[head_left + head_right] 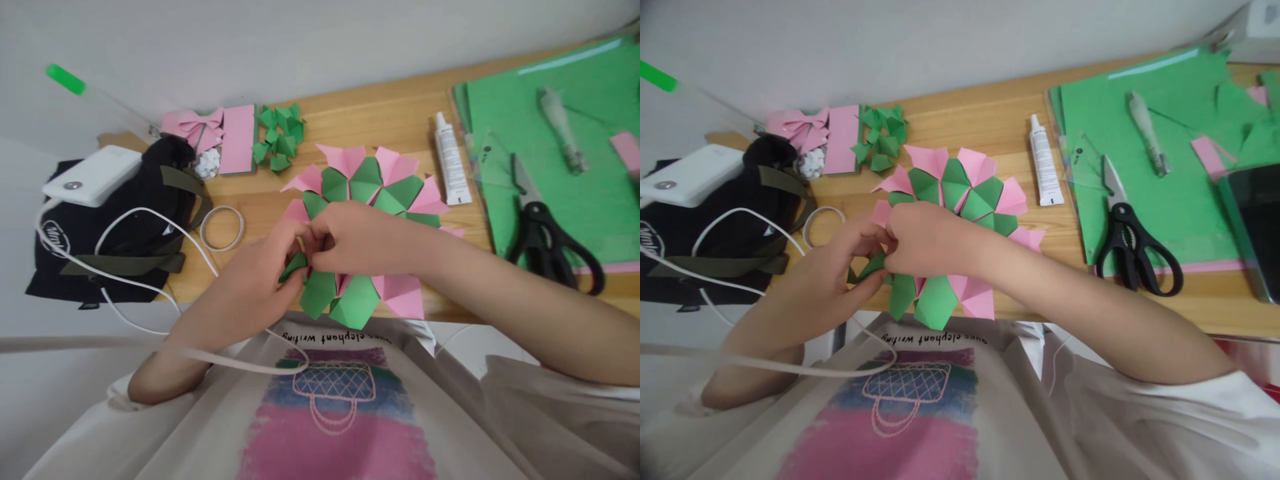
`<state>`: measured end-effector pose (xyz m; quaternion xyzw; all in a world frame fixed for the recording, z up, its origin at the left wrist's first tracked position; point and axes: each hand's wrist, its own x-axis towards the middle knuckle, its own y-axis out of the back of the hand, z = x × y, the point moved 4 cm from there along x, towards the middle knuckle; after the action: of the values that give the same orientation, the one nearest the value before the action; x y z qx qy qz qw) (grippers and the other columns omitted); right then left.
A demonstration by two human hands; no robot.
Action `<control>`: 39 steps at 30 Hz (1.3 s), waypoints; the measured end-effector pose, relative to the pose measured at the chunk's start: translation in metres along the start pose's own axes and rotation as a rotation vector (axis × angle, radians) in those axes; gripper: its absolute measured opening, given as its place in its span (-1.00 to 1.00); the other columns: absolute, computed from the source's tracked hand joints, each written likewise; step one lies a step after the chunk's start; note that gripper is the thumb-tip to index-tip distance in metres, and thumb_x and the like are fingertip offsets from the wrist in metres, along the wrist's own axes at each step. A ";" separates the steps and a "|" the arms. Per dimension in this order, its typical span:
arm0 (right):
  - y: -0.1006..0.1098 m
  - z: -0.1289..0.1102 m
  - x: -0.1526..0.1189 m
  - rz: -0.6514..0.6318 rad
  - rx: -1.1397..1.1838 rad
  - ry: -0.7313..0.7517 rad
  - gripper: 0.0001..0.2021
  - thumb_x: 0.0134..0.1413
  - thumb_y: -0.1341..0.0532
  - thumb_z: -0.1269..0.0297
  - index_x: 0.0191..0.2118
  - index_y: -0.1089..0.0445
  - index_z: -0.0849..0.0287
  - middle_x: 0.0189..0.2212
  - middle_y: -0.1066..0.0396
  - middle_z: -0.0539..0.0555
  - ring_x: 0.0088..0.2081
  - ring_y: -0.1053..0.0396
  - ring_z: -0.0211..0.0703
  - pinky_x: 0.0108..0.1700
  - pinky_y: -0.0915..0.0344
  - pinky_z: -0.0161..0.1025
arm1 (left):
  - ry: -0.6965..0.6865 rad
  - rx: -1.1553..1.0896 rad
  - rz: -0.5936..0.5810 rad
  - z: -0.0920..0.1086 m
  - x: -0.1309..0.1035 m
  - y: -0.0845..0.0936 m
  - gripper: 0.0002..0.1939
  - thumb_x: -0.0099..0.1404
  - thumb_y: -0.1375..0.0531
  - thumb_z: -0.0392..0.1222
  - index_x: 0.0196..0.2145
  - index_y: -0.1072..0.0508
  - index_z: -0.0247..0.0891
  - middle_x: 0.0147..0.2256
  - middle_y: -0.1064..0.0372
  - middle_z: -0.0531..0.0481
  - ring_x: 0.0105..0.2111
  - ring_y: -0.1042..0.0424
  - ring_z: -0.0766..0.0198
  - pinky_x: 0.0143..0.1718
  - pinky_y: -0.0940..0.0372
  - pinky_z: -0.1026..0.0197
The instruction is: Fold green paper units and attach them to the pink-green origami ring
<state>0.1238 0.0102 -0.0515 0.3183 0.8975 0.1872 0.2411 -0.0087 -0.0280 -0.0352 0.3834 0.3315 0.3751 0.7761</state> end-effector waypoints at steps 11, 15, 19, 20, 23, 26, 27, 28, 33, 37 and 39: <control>0.013 0.014 -0.020 0.129 0.114 0.055 -0.78 0.06 -0.11 0.50 -0.47 -0.46 0.15 -0.62 -0.30 -0.09 -0.58 -0.17 -0.36 -0.54 0.00 -0.30 | 0.005 0.089 0.058 0.000 -0.002 -0.004 -0.75 0.35 0.01 -0.25 -0.05 -0.31 -0.21 -0.23 -0.48 -0.01 -0.25 -0.46 0.15 -0.27 -0.25 0.14; 0.017 0.013 -0.041 0.262 0.103 0.057 -0.80 0.12 -0.13 0.44 -0.42 -0.48 0.14 -0.61 -0.32 -0.11 -0.58 -0.16 -0.38 -0.53 0.00 -0.31 | -0.033 0.173 0.043 0.007 0.003 0.000 -0.77 0.36 0.04 -0.26 -0.12 -0.36 -0.23 -0.36 -0.46 0.02 -0.36 -0.42 0.17 -0.33 -0.20 0.14; 0.015 0.016 -0.061 0.342 0.124 0.055 -0.80 0.14 -0.12 0.44 -0.33 -0.50 0.12 -0.42 -0.48 -0.06 -0.41 -0.34 -0.29 -0.45 -0.11 -0.31 | -0.018 0.156 -0.014 0.011 0.008 0.003 -0.77 0.32 0.05 -0.30 -0.21 -0.40 -0.22 -0.41 -0.45 0.04 -0.40 -0.41 0.19 -0.37 -0.17 0.16; 0.014 0.017 -0.065 0.346 0.135 0.053 -0.80 0.15 -0.12 0.43 -0.32 -0.50 0.12 -0.39 -0.50 -0.05 -0.37 -0.37 -0.27 -0.42 -0.14 -0.31 | -0.005 0.146 -0.028 0.011 0.009 0.002 -0.77 0.33 0.05 -0.28 -0.22 -0.40 -0.21 -0.39 -0.46 0.04 -0.39 -0.41 0.18 -0.37 -0.17 0.16; 0.009 0.019 -0.077 0.356 0.185 0.054 -0.80 0.17 -0.11 0.40 -0.31 -0.50 0.11 -0.31 -0.53 -0.03 -0.30 -0.42 -0.23 -0.36 -0.23 -0.31 | 0.040 0.132 -0.052 0.009 0.011 -0.001 -0.77 0.38 0.03 -0.16 -0.24 -0.41 -0.19 -0.38 -0.49 0.05 -0.39 -0.42 0.18 -0.38 -0.16 0.17; 0.005 0.021 -0.089 0.383 0.258 0.055 -0.80 0.21 -0.11 0.35 -0.29 -0.50 0.09 -0.26 -0.53 -0.01 -0.24 -0.45 -0.21 -0.30 -0.29 -0.31 | 0.058 0.142 -0.056 0.005 0.013 -0.005 -0.79 0.38 0.01 -0.14 -0.26 -0.41 -0.17 -0.38 -0.49 0.05 -0.40 -0.43 0.18 -0.39 -0.17 0.17; 0.003 0.022 -0.092 0.394 0.286 0.052 -0.81 0.21 -0.12 0.33 -0.28 -0.50 0.08 -0.24 -0.53 -0.01 -0.22 -0.46 -0.20 -0.27 -0.31 -0.31 | 0.057 0.143 -0.052 0.005 0.013 -0.006 -0.79 0.37 0.01 -0.15 -0.26 -0.41 -0.17 -0.37 -0.49 0.05 -0.39 -0.43 0.18 -0.38 -0.18 0.17; 0.001 0.024 -0.095 0.411 0.311 0.047 -0.81 0.22 -0.12 0.32 -0.27 -0.50 0.08 -0.23 -0.53 -0.01 -0.21 -0.46 -0.20 -0.26 -0.32 -0.31 | 0.054 0.142 -0.044 0.005 0.013 -0.006 -0.80 0.37 0.01 -0.17 -0.27 -0.40 -0.17 -0.37 -0.49 0.04 -0.39 -0.44 0.18 -0.37 -0.19 0.17; -0.006 0.037 -0.105 0.524 0.383 0.019 -0.83 0.22 -0.14 0.30 -0.28 -0.49 0.08 -0.25 -0.53 0.00 -0.22 -0.45 -0.18 -0.28 -0.33 -0.30 | 0.055 0.149 0.004 0.005 0.013 -0.004 -0.82 0.33 0.01 -0.23 -0.24 -0.38 -0.16 -0.37 -0.50 0.03 -0.38 -0.46 0.16 -0.39 -0.23 0.16; -0.012 0.048 -0.113 0.607 0.452 -0.016 -0.86 0.19 -0.18 0.29 -0.31 -0.50 0.07 -0.30 -0.52 0.01 -0.25 -0.44 -0.18 -0.31 -0.35 -0.30 | 0.057 0.155 0.028 0.004 0.011 -0.004 -0.85 0.32 -0.01 -0.24 -0.27 -0.37 -0.13 -0.38 -0.50 0.07 -0.41 -0.45 0.19 -0.43 -0.21 0.18; -0.015 0.051 -0.120 0.658 0.483 -0.013 -0.88 0.19 -0.20 0.29 -0.30 -0.51 0.04 -0.30 -0.52 -0.01 -0.25 -0.44 -0.21 -0.26 -0.37 -0.31 | 0.073 0.155 0.060 0.004 0.011 -0.002 -0.88 0.31 -0.04 -0.22 -0.29 -0.38 -0.13 -0.41 -0.50 0.08 -0.42 -0.44 0.20 -0.43 -0.20 0.19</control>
<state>0.2261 -0.0708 -0.0628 0.6371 0.7644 0.0362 0.0921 0.0002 -0.0212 -0.0378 0.4383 0.3759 0.3852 0.7199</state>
